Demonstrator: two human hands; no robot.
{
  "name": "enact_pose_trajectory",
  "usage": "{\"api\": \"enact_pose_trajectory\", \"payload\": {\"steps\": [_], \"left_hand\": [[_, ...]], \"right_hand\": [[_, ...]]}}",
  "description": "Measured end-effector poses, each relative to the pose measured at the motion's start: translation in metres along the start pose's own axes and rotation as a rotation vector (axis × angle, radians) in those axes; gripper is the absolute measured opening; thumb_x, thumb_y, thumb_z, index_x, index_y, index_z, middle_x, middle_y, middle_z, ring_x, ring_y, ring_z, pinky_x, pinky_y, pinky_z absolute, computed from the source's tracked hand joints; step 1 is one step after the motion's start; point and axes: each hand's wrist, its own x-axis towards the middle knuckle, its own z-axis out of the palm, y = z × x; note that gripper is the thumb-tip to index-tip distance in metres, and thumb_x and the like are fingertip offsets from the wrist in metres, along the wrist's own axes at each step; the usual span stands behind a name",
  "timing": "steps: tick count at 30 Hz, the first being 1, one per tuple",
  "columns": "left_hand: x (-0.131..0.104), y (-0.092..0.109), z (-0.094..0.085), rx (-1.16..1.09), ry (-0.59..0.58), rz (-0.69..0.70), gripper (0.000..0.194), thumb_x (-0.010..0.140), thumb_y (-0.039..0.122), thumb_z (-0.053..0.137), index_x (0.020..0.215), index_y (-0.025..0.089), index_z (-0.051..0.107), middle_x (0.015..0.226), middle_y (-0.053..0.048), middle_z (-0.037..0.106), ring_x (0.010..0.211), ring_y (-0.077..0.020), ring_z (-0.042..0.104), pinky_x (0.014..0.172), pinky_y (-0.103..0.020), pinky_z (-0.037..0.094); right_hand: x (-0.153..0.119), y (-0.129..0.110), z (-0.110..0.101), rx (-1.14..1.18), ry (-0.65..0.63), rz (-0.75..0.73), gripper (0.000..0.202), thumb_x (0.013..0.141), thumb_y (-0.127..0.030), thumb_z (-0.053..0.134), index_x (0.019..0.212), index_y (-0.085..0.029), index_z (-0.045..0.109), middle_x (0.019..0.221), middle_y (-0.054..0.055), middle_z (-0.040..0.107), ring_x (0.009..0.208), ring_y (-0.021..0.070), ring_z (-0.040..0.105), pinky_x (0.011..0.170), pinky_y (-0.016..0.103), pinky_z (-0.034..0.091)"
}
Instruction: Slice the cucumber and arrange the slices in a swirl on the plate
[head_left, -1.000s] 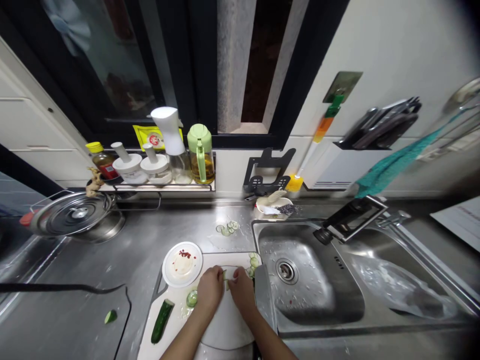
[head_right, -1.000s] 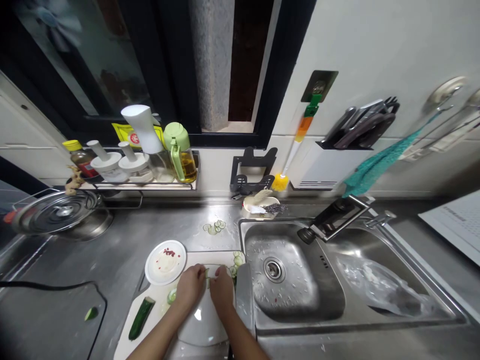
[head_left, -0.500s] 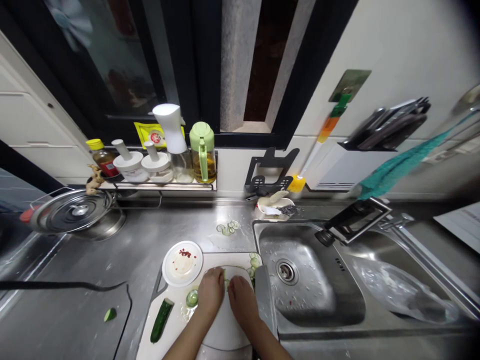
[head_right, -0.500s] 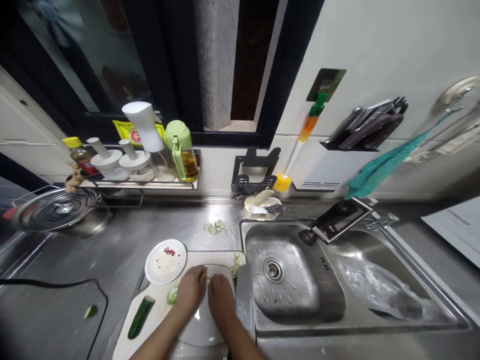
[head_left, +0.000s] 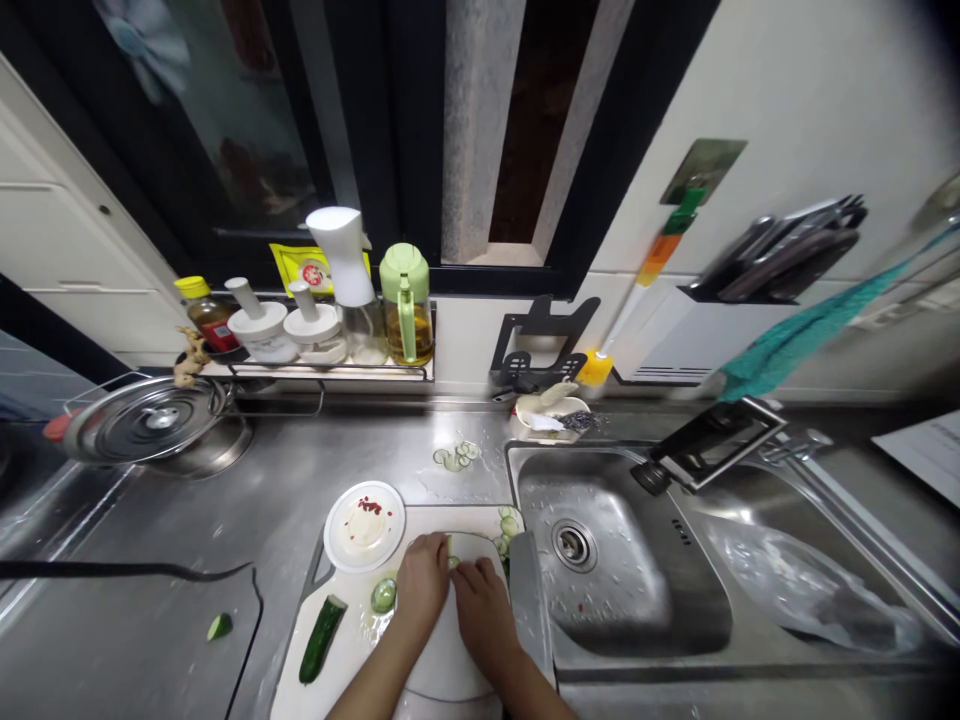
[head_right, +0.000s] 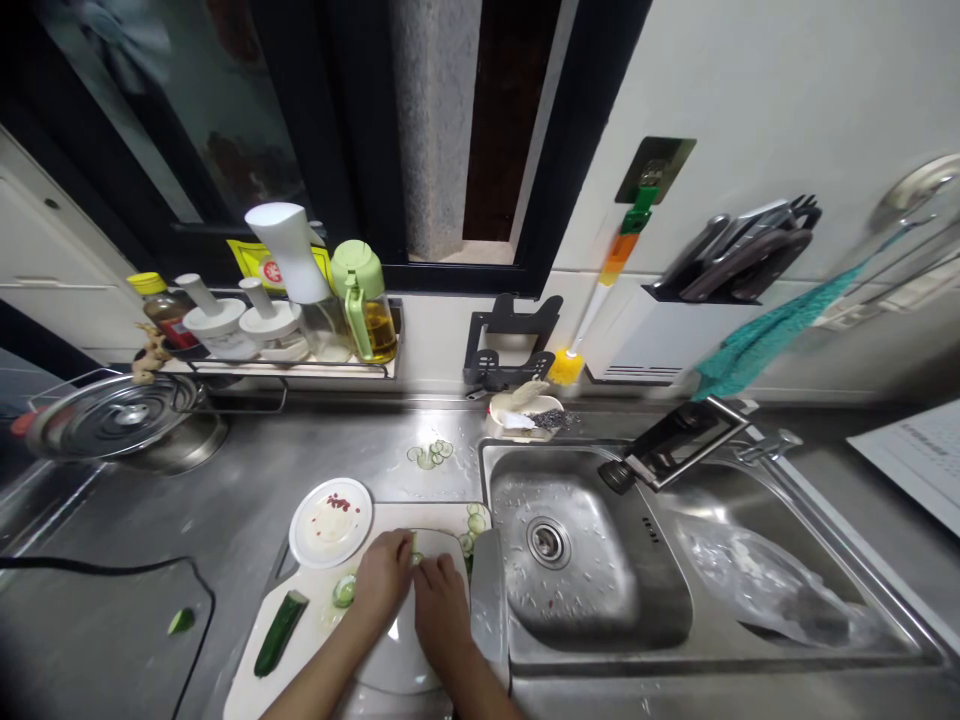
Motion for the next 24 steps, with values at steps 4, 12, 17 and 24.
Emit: {"api": "enact_pose_trajectory", "payload": {"steps": [4,12,17,24], "left_hand": [[0.001,0.001,-0.001,-0.005,-0.014,-0.013,0.028,0.090,0.022,0.041,0.096,0.019,0.068,0.091,-0.007,0.068,0.085,-0.0175,0.061,0.076,-0.027,0.038],[0.000,0.001,-0.002,-0.052,-0.006,0.007,0.028,0.089,0.021,0.041,0.094,0.018,0.068,0.090,-0.008,0.069,0.085,-0.0181,0.062,0.078,-0.028,0.040],[-0.004,-0.003,-0.017,-0.140,0.033,0.026,0.030,0.088,0.021,0.041,0.095,0.018,0.069,0.091,-0.008,0.070,0.087,-0.0183,0.064,0.081,-0.029,0.044],[-0.025,-0.044,-0.062,-0.127,0.122,-0.132,0.032,0.087,0.029,0.042,0.101,0.019,0.068,0.103,-0.009,0.071,0.095,-0.0223,0.065,0.086,-0.032,0.046]], "right_hand": [[-0.001,0.000,-0.002,-0.043,0.008,0.003,0.024,0.080,-0.006,0.060,0.098,-0.020,0.065,0.099,0.004,0.066,0.094,0.0233,0.051,0.074,0.034,0.042],[0.001,-0.003,-0.008,-0.024,-0.021,0.010,0.026,0.079,-0.004,0.056,0.097,-0.020,0.067,0.097,0.005,0.066,0.092,0.0239,0.051,0.073,0.034,0.043],[-0.002,-0.001,-0.017,0.074,0.016,0.032,0.026,0.080,-0.004,0.054,0.096,-0.019,0.067,0.097,0.004,0.067,0.091,0.0223,0.049,0.084,0.035,0.043],[-0.021,0.009,-0.023,0.155,0.048,0.054,0.028,0.083,-0.004,0.049,0.097,-0.019,0.067,0.101,0.003,0.066,0.098,0.0224,0.048,0.092,0.035,0.041]]}}
